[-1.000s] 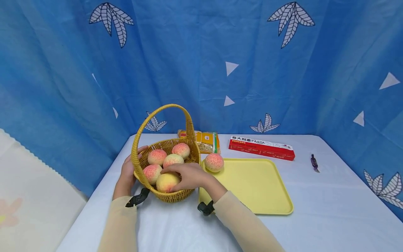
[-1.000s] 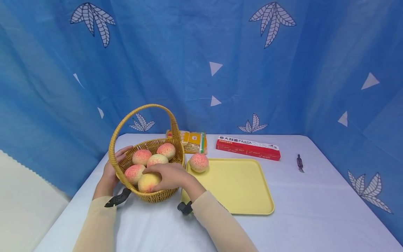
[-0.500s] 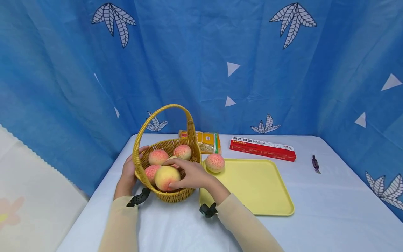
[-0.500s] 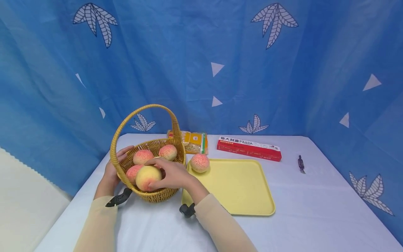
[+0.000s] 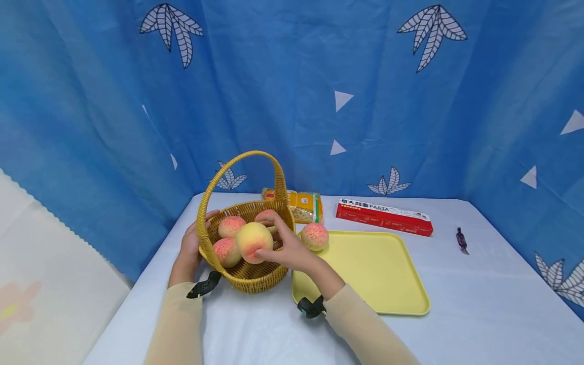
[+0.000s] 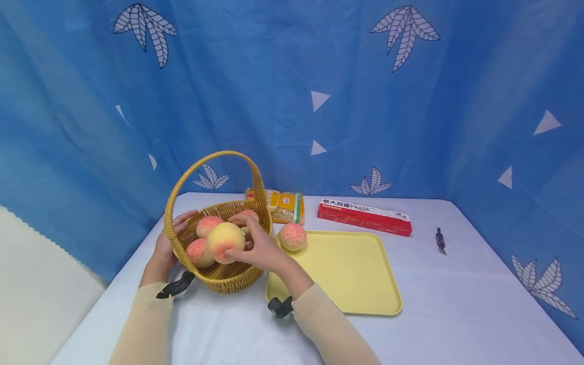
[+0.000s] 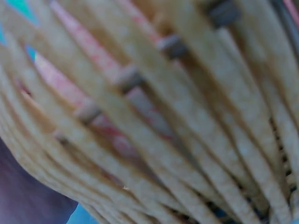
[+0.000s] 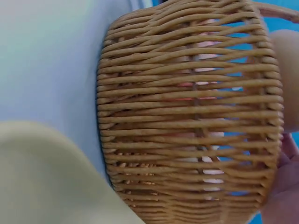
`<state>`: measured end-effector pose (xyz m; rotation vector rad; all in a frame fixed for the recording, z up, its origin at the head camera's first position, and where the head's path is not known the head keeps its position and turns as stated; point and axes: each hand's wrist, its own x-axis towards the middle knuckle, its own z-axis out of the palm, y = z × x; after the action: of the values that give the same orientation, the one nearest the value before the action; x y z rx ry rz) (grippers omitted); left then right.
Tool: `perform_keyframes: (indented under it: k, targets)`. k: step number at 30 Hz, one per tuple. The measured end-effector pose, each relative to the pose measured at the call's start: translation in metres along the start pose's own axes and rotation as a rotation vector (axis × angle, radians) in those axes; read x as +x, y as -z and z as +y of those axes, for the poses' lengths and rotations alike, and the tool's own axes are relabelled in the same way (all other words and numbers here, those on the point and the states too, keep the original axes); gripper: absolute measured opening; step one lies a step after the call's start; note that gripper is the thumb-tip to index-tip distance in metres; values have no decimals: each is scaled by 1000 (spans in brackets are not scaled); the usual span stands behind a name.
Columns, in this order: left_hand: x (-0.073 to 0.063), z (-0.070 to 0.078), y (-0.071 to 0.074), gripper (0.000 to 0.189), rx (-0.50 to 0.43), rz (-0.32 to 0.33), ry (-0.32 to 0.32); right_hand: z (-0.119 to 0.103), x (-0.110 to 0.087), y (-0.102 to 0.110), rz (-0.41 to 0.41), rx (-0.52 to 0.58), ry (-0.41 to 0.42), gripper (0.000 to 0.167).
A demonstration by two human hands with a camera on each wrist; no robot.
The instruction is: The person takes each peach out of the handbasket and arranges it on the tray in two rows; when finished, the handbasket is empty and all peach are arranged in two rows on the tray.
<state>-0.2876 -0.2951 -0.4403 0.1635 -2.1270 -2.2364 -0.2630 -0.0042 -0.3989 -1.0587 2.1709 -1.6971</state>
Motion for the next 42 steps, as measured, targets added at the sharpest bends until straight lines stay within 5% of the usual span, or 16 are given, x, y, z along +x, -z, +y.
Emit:
perform_keyframes:
  k: [7,20,27,35,42]
  targets:
    - [3,4,-1,46,-5,2,1,-1,-14,21,34,161,47,62]
    - [3,1,-3,47,-40,2,17,2,-43,54,92,100,29,50]
    - [3,0,-1,46,-49,14,22,1,-51,76,193,130,-76,51]
    - [0,1,0,47,-42,-1,13,7,-53,92,256,166,-128,73]
    - [0,0,-1,46,-32,4,18,8,-57,106,303,57,-170,83]
